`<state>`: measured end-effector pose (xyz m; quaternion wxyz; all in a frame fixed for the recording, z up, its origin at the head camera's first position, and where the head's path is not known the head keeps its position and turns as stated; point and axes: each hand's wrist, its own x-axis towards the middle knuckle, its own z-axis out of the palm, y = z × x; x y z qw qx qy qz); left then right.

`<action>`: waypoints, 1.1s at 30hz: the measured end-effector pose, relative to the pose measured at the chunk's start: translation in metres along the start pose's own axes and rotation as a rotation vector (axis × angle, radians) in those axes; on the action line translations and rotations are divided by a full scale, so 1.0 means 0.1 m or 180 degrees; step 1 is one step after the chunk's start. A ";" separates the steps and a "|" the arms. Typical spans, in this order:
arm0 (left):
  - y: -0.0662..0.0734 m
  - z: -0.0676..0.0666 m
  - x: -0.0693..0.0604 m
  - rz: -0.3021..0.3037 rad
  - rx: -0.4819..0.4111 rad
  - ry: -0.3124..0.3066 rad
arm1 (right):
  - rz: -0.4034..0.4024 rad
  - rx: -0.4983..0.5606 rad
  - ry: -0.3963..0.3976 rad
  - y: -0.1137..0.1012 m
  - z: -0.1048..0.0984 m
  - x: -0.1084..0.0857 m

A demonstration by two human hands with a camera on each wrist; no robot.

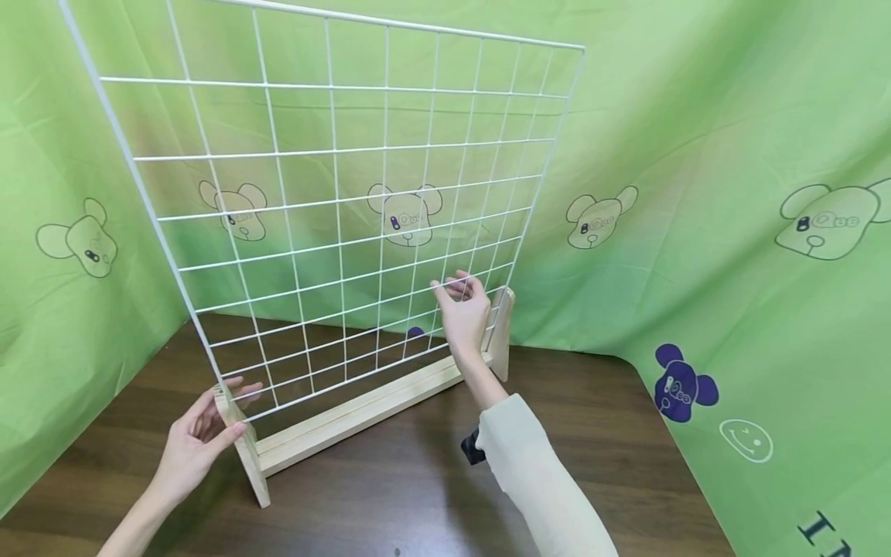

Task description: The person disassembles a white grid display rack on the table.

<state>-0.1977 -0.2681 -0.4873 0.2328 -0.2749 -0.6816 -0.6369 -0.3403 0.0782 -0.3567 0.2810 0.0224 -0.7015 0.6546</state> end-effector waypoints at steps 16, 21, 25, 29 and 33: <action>0.01 0.02 -0.03 -0.0224 0.0135 0.0039 | -0.0101 -0.0577 -0.0017 -0.11 -0.04 0.04; -0.01 0.03 -0.05 -0.0161 0.0122 0.0070 | -0.0136 -0.0544 0.0009 -0.11 -0.04 0.05; -0.03 0.03 -0.05 -0.0140 0.0112 0.0086 | -0.0162 -0.0892 0.0054 -0.12 -0.07 0.05; -0.03 0.04 -0.05 -0.0172 0.0146 0.0082 | -0.0169 -0.1027 0.0064 -0.14 -0.08 0.05; -0.03 0.04 -0.06 -0.0198 0.0195 0.0089 | -0.0120 -0.0754 0.0015 -0.13 -0.05 0.05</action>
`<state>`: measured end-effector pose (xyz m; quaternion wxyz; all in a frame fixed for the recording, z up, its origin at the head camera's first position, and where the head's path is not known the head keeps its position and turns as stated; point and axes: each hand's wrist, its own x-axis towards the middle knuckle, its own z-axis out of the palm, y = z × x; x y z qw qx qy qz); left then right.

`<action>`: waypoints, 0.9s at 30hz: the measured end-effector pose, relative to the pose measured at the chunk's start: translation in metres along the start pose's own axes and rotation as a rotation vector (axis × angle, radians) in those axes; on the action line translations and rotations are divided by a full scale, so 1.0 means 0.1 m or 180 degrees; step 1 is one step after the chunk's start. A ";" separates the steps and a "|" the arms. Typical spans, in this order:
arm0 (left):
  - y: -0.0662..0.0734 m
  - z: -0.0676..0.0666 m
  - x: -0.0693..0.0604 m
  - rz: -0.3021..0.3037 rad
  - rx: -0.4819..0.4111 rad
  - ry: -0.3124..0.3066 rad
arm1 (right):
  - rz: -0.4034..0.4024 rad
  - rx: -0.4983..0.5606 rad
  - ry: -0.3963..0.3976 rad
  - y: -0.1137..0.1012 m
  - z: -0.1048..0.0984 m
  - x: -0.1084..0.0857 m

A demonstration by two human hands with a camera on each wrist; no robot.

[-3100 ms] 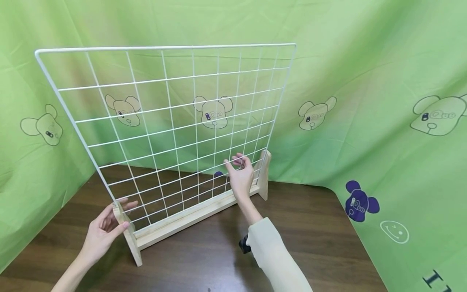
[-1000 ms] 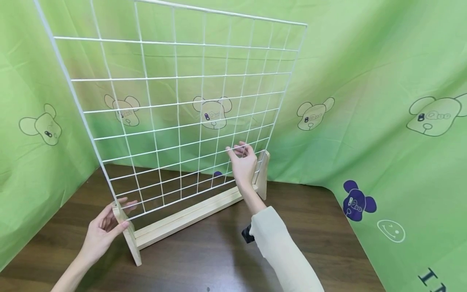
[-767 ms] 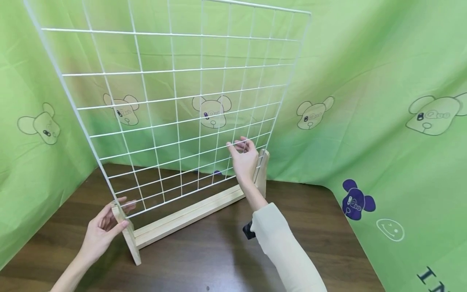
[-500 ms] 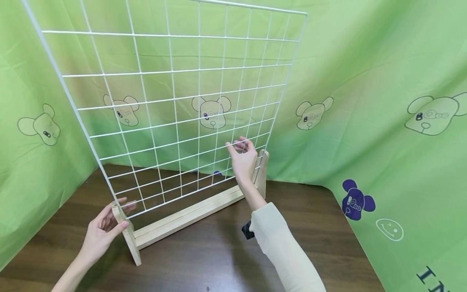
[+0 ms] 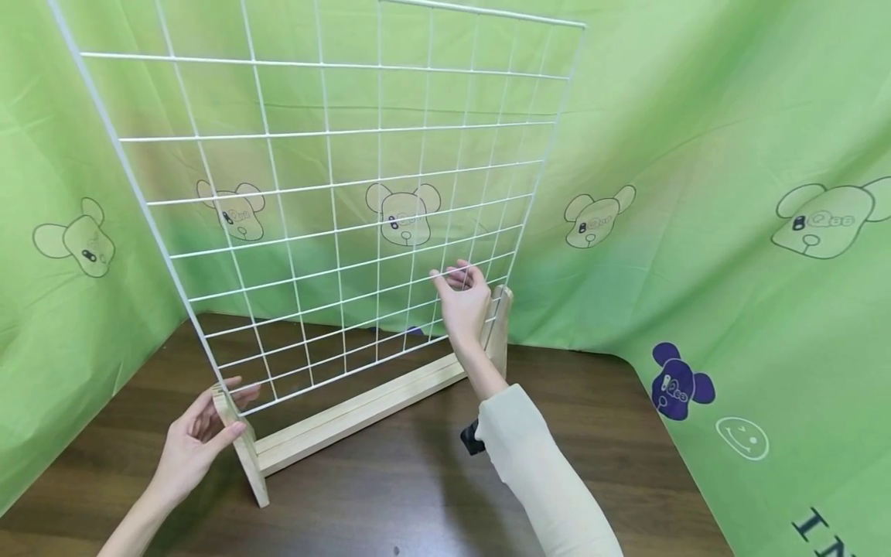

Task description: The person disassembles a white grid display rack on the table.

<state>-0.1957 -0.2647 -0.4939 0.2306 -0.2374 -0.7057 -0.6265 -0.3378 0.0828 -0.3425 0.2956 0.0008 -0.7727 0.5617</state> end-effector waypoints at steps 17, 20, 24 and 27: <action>0.00 0.02 0.01 0.0074 -0.0094 -0.0024 | -0.0007 -0.0275 0.0120 -0.09 -0.02 0.02; -0.01 0.02 0.01 0.0109 -0.0139 -0.0027 | 0.0018 -0.0268 0.0104 -0.11 -0.01 0.02; -0.01 0.01 0.01 0.0176 -0.0131 -0.0012 | 0.0001 -0.0016 0.0070 -0.15 0.01 0.01; 0.00 0.02 0.03 0.0154 -0.0135 -0.0007 | -0.0080 0.0373 0.0055 -0.19 0.04 0.02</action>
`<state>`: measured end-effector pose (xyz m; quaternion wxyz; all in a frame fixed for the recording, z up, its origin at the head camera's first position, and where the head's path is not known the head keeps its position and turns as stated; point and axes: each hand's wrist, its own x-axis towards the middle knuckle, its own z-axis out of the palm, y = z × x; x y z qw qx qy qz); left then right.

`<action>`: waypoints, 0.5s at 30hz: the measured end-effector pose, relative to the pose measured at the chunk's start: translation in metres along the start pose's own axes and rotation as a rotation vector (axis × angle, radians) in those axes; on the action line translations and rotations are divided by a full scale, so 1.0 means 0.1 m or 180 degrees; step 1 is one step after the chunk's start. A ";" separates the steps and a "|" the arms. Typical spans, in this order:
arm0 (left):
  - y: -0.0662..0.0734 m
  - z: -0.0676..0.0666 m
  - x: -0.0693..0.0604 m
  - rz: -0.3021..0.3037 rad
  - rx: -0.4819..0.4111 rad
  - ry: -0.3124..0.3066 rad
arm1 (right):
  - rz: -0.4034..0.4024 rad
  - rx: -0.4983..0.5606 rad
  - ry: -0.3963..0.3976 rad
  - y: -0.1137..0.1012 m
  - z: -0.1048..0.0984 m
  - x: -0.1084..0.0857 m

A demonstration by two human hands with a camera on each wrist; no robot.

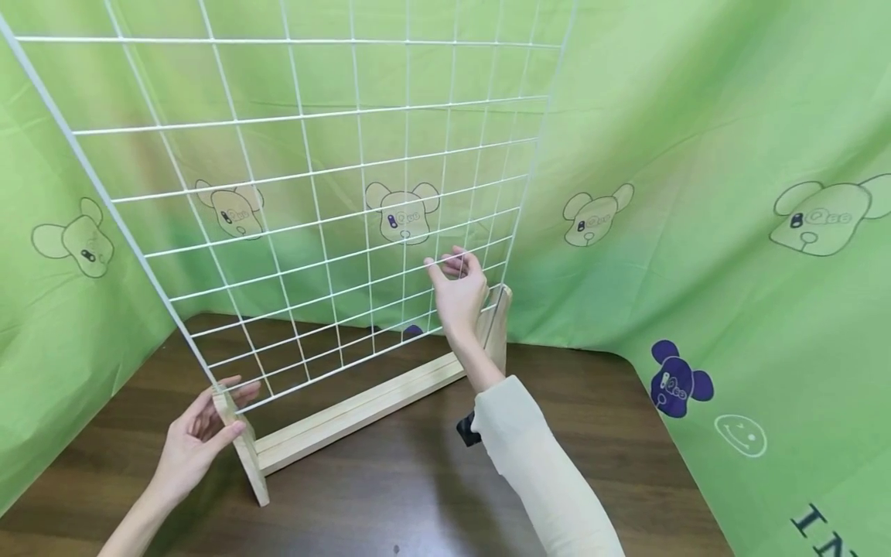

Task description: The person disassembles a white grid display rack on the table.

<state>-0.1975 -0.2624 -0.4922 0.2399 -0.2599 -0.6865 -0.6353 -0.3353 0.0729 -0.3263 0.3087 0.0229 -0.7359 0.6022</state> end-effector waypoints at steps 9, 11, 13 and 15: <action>-0.02 0.01 -0.01 0.0062 -0.0070 -0.0009 | 0.0055 0.0089 0.0020 -0.03 -0.01 0.03; -0.02 0.01 -0.01 0.0090 -0.0081 -0.0004 | 0.0064 -0.0123 0.0049 -0.04 -0.02 0.04; -0.03 0.01 -0.01 0.0089 -0.0080 0.0004 | 0.0083 -0.0356 0.0077 -0.05 -0.03 0.04; -0.03 0.01 -0.01 0.0089 -0.0076 0.0004 | 0.0108 -0.0524 0.0097 -0.06 -0.03 0.05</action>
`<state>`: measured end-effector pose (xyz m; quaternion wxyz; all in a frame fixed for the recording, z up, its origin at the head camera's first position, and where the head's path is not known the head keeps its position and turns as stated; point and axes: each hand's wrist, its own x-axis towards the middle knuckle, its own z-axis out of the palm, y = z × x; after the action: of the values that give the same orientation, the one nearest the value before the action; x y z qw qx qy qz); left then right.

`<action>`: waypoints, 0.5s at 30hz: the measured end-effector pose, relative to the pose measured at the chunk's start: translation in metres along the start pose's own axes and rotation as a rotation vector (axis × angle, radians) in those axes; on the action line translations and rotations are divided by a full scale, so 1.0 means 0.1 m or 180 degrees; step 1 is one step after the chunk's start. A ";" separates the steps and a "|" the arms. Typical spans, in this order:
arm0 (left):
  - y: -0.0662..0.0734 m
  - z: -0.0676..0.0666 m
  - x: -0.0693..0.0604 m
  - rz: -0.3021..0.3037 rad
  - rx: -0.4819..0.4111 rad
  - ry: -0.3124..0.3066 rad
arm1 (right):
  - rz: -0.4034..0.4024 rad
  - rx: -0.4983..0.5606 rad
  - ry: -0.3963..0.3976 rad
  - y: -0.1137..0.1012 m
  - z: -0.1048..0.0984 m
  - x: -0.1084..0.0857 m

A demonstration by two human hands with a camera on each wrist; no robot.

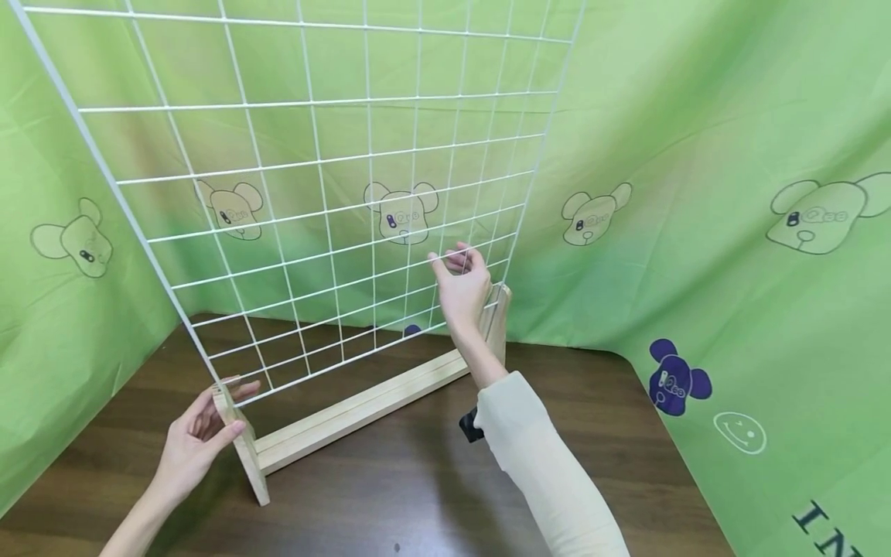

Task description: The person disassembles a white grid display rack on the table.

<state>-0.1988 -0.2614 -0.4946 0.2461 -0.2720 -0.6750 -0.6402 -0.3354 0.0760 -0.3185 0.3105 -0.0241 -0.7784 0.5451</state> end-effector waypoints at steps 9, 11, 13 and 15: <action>-0.03 -0.01 0.00 -0.0027 -0.0004 -0.0017 | -0.0079 0.0566 -0.0040 -0.03 0.03 0.03; -0.02 0.00 0.00 -0.0075 0.0014 -0.0015 | -0.0081 0.0539 -0.0027 -0.03 0.03 0.03; -0.02 -0.01 0.00 -0.0127 0.0023 -0.0009 | -0.0078 0.0569 -0.0033 -0.04 0.03 0.04; -0.02 -0.01 -0.01 -0.0139 0.0016 -0.0009 | -0.0075 0.0611 -0.0041 -0.06 0.03 0.06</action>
<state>-0.2001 -0.2623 -0.4967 0.2317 -0.2574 -0.6828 -0.6434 -0.3396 0.0734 -0.3114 0.3128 0.0184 -0.7247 0.6136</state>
